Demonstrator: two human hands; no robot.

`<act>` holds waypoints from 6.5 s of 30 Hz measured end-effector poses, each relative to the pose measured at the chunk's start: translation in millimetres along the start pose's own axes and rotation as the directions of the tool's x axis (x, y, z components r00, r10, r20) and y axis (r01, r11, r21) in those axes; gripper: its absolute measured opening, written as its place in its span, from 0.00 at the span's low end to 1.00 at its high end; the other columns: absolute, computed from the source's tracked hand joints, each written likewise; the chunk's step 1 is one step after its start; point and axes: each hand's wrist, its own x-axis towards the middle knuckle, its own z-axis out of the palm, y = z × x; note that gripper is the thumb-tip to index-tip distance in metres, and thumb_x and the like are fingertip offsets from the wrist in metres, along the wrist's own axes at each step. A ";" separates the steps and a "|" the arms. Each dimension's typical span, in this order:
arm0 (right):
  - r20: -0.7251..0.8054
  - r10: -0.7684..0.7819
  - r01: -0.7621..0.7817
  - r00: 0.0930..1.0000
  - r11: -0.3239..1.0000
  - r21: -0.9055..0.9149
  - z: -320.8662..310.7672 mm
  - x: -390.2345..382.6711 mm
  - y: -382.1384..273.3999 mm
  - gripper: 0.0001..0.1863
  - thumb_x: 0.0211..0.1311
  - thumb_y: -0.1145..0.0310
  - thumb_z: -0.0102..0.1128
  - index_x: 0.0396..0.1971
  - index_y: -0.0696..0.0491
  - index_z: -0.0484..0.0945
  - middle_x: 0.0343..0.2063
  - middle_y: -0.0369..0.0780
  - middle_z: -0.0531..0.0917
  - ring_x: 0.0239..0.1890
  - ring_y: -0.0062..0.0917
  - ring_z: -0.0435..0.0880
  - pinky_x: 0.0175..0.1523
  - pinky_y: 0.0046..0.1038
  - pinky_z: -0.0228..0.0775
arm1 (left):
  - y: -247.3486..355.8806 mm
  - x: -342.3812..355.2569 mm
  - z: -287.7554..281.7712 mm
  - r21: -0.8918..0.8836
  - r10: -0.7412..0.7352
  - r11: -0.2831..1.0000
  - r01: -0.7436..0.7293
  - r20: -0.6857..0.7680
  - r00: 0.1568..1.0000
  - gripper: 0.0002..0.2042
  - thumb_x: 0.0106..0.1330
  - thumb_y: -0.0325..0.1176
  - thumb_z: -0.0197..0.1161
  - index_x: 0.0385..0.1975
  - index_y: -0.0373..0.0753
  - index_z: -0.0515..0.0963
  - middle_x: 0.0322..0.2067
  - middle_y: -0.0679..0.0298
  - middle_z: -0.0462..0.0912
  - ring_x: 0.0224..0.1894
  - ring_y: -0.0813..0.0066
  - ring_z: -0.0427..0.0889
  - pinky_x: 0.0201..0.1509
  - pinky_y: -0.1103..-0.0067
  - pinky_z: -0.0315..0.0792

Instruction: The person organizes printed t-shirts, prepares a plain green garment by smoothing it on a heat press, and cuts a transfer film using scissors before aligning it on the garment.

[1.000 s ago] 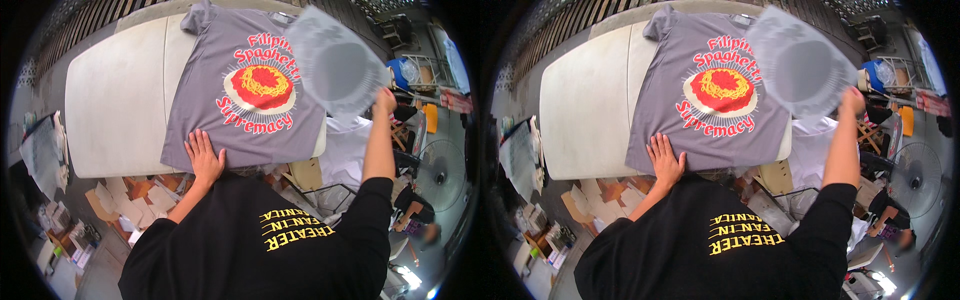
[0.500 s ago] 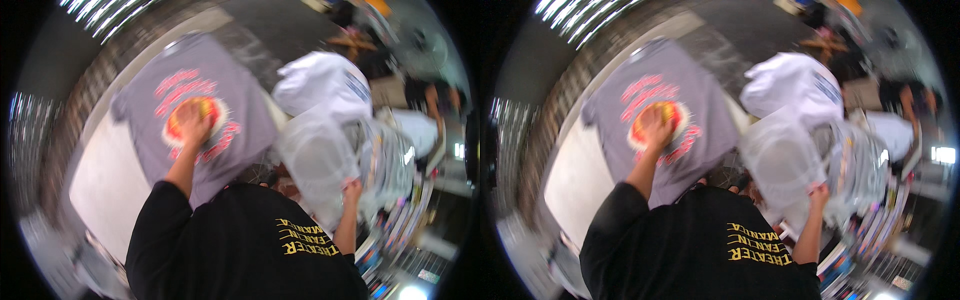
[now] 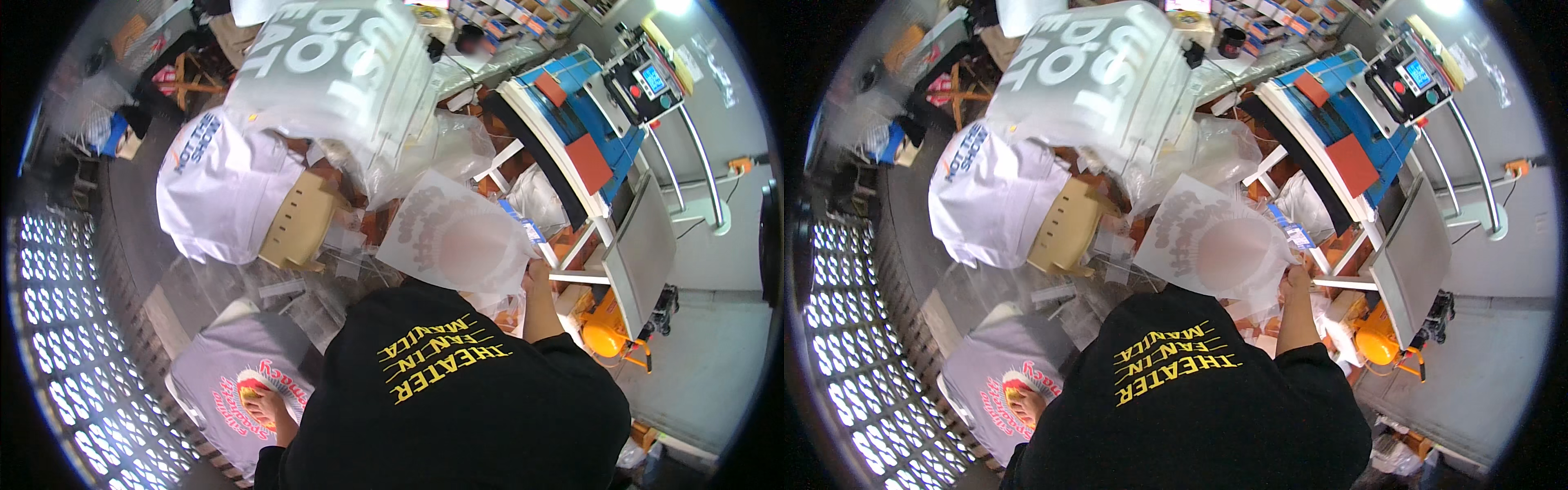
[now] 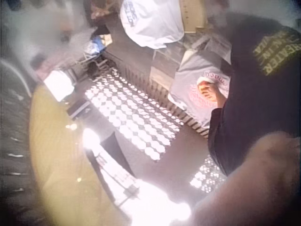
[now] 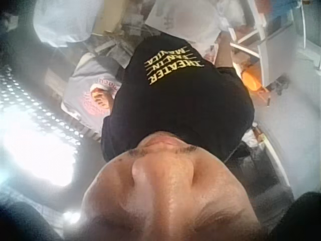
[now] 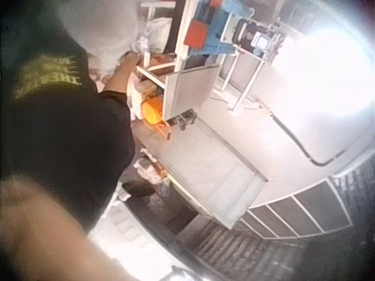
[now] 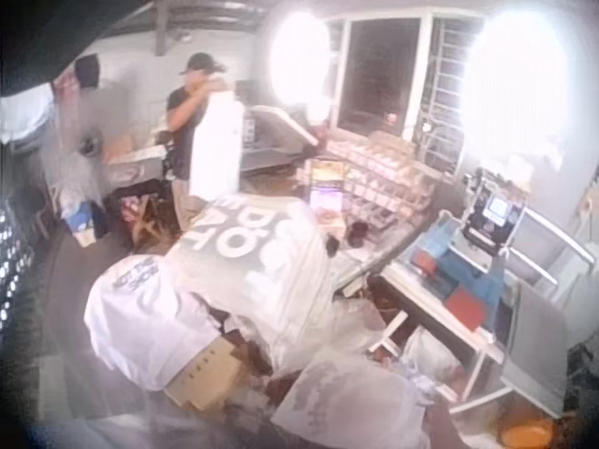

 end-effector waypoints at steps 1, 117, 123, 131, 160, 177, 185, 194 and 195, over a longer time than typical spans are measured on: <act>-0.033 -0.029 0.033 0.999 0.993 0.115 -2.6 15.3 1.4 0.18 0.65 0.82 0.41 0.52 0.55 0.73 0.46 0.41 0.81 0.42 0.29 0.83 0.39 0.26 0.82 | 13.1 -13.6 -18.0 0.031 0.016 0.999 -0.017 0.050 0.999 0.34 0.73 0.56 0.40 0.72 0.39 0.55 0.72 0.50 0.52 0.73 0.49 0.52 0.73 0.52 0.45; -0.041 -0.949 0.608 0.313 0.233 -0.759 -392.3 -160.9 -547.3 0.10 0.56 0.82 0.52 0.35 0.60 0.81 0.28 0.38 0.83 0.33 0.22 0.79 0.44 0.24 0.71 | 446.7 -829.5 -397.1 -0.581 0.696 -0.717 -0.385 -0.627 -0.350 0.10 0.65 0.28 0.58 0.43 0.34 0.81 0.39 0.65 0.82 0.42 0.76 0.77 0.50 0.79 0.69; -0.062 -0.987 0.219 0.151 0.095 -0.971 -396.9 -29.9 -760.7 0.17 0.57 0.61 0.57 0.41 0.55 0.85 0.36 0.46 0.86 0.41 0.34 0.84 0.49 0.31 0.74 | 606.1 -1091.4 -479.3 -0.422 0.588 -0.809 -0.409 -0.570 -0.574 0.15 0.62 0.39 0.68 0.42 0.36 0.84 0.31 0.63 0.85 0.37 0.74 0.81 0.44 0.78 0.72; -0.557 -0.661 0.042 0.503 0.662 -0.748 -420.7 176.9 -789.8 0.18 0.55 0.63 0.54 0.43 0.48 0.86 0.43 0.47 0.86 0.49 0.43 0.84 0.56 0.37 0.75 | 735.0 -1265.9 -352.4 -0.712 0.922 -0.270 -0.648 0.003 -0.387 0.11 0.63 0.34 0.63 0.39 0.33 0.83 0.30 0.54 0.86 0.30 0.66 0.87 0.31 0.73 0.81; 0.047 -0.728 -0.033 0.684 -0.095 -0.995 -335.4 88.8 -505.4 0.38 0.69 0.40 0.42 0.73 0.46 0.55 0.74 0.47 0.50 0.75 0.49 0.43 0.75 0.54 0.36 | 528.0 -1148.3 -193.2 0.133 0.456 -0.840 -0.527 -0.355 -0.816 0.29 0.68 0.49 0.54 0.68 0.46 0.63 0.69 0.53 0.60 0.72 0.45 0.54 0.73 0.51 0.50; -0.149 -0.789 -0.081 0.596 0.126 -0.989 -351.5 -121.6 -279.2 0.38 0.68 0.50 0.51 0.72 0.53 0.54 0.72 0.53 0.51 0.72 0.52 0.52 0.72 0.49 0.49 | 380.6 -859.7 -170.7 -0.500 0.746 -0.642 -0.581 -0.233 -0.624 0.15 0.67 0.40 0.63 0.31 0.30 0.78 0.25 0.48 0.82 0.29 0.57 0.82 0.35 0.69 0.72; -0.501 -0.671 0.089 0.547 0.642 -0.762 -391.5 -121.5 -300.1 0.15 0.64 0.61 0.61 0.43 0.57 0.81 0.40 0.52 0.85 0.45 0.45 0.84 0.52 0.40 0.73 | 410.4 -847.4 -159.3 -0.580 0.748 -0.614 -0.535 -0.211 -0.629 0.13 0.65 0.36 0.64 0.27 0.31 0.77 0.22 0.55 0.80 0.25 0.66 0.76 0.33 0.71 0.69; -0.367 -0.823 -0.012 0.434 0.402 -0.915 -413.4 -120.6 -289.3 0.11 0.61 0.64 0.62 0.28 0.57 0.78 0.28 0.49 0.84 0.33 0.44 0.84 0.41 0.41 0.74 | 408.6 -841.3 -166.4 -0.575 0.758 -0.592 -0.565 -0.160 -0.632 0.13 0.64 0.37 0.64 0.29 0.31 0.79 0.25 0.52 0.82 0.28 0.60 0.80 0.37 0.68 0.71; -0.373 -0.810 -0.011 0.452 0.413 -0.911 -414.9 -123.1 -288.1 0.11 0.62 0.63 0.61 0.30 0.57 0.78 0.29 0.49 0.84 0.34 0.45 0.84 0.43 0.42 0.74 | 407.0 -840.8 -166.5 -0.560 0.767 -0.585 -0.586 -0.149 -0.624 0.13 0.64 0.37 0.64 0.29 0.31 0.79 0.25 0.51 0.82 0.29 0.59 0.80 0.37 0.68 0.71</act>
